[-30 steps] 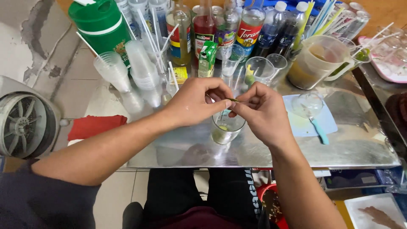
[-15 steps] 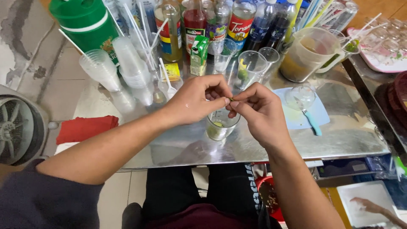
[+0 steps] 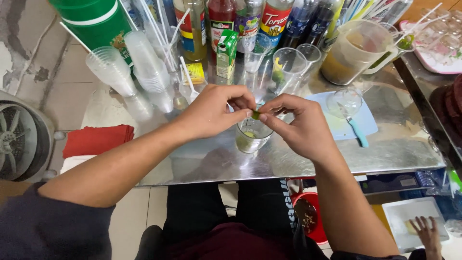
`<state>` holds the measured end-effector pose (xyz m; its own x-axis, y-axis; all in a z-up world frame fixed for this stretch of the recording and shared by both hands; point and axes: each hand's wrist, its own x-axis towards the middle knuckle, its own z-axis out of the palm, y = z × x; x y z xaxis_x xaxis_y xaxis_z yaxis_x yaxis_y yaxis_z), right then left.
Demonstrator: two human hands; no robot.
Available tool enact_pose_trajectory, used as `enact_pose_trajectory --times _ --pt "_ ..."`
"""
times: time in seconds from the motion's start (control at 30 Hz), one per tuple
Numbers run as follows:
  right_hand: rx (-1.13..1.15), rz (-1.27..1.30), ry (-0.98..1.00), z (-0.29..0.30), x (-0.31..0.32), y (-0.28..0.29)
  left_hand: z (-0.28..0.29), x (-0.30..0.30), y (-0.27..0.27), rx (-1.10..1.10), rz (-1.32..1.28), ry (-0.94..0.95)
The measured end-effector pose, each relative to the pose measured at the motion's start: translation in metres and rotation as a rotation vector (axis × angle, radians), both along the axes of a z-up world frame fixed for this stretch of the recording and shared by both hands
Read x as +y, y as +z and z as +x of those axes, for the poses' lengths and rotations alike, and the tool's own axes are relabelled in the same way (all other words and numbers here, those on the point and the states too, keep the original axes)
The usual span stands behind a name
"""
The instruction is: The person cuts a lime on a cutting board, places the pieces into a shaker, adds ice, pours in syrup and a dark liquid, then shakes the mixture. The person handles the shaker, knife, lime, ice, and bottles during the process.
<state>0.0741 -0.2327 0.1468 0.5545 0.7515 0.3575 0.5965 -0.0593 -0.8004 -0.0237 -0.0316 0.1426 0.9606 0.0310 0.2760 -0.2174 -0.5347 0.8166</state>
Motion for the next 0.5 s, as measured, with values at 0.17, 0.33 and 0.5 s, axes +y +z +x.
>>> enact_pose_trajectory --times 0.17,0.33,0.5 --pt "-0.055 -0.038 -0.14 0.003 -0.009 -0.009 -0.006 0.007 -0.008 0.006 0.14 0.006" --pt "-0.008 0.034 -0.27 0.005 -0.035 -0.022 -0.028 0.019 -0.014 -0.055 0.102 0.071" --pt "0.129 0.195 -0.402 0.001 -0.072 -0.055 -0.077 0.023 -0.066 -0.087 -0.019 0.351"
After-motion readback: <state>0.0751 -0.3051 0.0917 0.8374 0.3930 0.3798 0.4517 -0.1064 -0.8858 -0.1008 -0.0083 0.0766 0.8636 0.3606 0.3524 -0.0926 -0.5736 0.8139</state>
